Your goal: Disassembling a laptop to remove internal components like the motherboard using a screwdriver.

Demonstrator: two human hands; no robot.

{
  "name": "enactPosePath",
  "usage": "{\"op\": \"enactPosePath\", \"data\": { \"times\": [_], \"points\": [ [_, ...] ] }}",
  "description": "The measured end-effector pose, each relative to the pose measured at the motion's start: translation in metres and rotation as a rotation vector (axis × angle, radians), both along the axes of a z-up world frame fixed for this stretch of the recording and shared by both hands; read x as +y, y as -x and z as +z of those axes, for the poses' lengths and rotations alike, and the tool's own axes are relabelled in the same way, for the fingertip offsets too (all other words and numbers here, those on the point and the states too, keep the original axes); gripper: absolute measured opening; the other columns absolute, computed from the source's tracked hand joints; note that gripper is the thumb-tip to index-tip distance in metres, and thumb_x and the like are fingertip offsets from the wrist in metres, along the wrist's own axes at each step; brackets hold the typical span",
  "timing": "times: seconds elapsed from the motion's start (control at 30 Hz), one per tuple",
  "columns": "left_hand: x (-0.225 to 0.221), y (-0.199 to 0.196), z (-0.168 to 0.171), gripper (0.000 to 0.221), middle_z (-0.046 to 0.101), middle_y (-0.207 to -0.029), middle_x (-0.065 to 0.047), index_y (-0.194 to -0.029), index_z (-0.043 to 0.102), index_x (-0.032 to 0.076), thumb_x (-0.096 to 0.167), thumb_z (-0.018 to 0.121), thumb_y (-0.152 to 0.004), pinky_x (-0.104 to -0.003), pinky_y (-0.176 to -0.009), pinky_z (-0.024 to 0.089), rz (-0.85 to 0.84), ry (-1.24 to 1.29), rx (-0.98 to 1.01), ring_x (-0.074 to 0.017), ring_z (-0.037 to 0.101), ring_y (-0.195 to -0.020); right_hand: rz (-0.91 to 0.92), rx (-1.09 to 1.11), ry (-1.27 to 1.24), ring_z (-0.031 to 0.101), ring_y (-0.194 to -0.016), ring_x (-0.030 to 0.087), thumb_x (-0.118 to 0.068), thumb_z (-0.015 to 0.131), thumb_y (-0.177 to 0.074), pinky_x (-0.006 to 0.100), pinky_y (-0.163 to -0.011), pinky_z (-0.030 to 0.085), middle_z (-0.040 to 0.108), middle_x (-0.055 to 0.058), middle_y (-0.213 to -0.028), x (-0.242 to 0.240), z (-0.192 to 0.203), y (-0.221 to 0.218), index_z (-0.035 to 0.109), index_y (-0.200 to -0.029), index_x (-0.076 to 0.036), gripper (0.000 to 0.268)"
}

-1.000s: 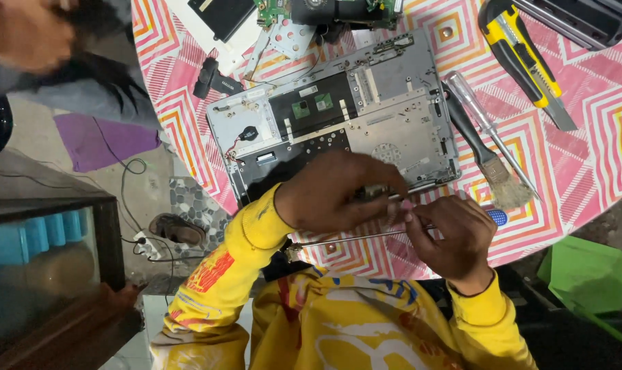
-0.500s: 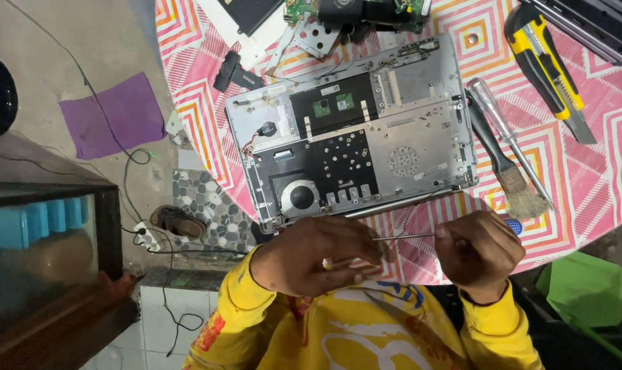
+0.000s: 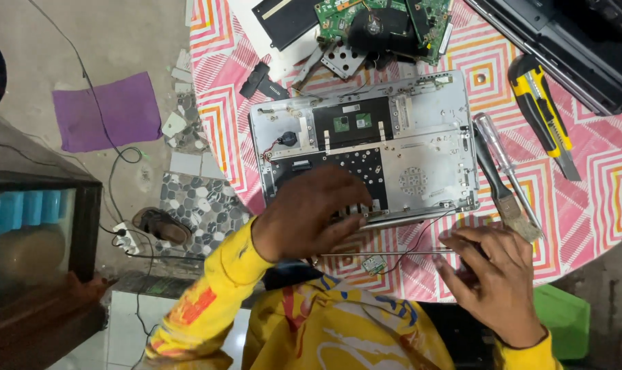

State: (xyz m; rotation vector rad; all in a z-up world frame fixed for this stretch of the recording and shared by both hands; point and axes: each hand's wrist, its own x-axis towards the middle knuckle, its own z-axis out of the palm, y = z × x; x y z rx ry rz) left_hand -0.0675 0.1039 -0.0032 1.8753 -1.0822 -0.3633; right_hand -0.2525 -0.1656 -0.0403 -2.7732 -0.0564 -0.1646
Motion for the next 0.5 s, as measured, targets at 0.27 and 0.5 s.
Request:
{"op": "enactPosePath", "data": {
  "times": [0.27, 0.5],
  "points": [
    [-0.090, -0.085, -0.076, 0.039, 0.057, -0.115, -0.016, -0.119, 0.060, 0.002, 0.015, 0.067, -0.084, -0.043, -0.086, 0.051, 0.120, 0.002, -0.357, -0.0357, 0.055, -0.106, -0.051, 0.104, 0.058, 0.060, -0.088, 0.020, -0.011, 0.066, -0.082, 0.035, -0.097, 0.041, 0.071, 0.000, -0.104, -0.025, 0.021, 0.021, 0.072, -0.103, -0.008, 0.021],
    [-0.132, -0.100, -0.105, 0.036, 0.054, -0.112, -0.011, -0.113, 0.059, 0.007, 0.023, 0.069, -0.083, -0.041, -0.078, 0.050, 0.314, 0.040, -0.475, -0.0303, 0.054, -0.097, -0.126, -0.166, 0.029, 0.057, -0.081, 0.023, -0.017, 0.079, -0.078, 0.038, -0.080, 0.046, 0.066, 0.006, -0.097, -0.022, -0.023, 0.036, 0.074, -0.095, -0.004, 0.022]
  ]
}}
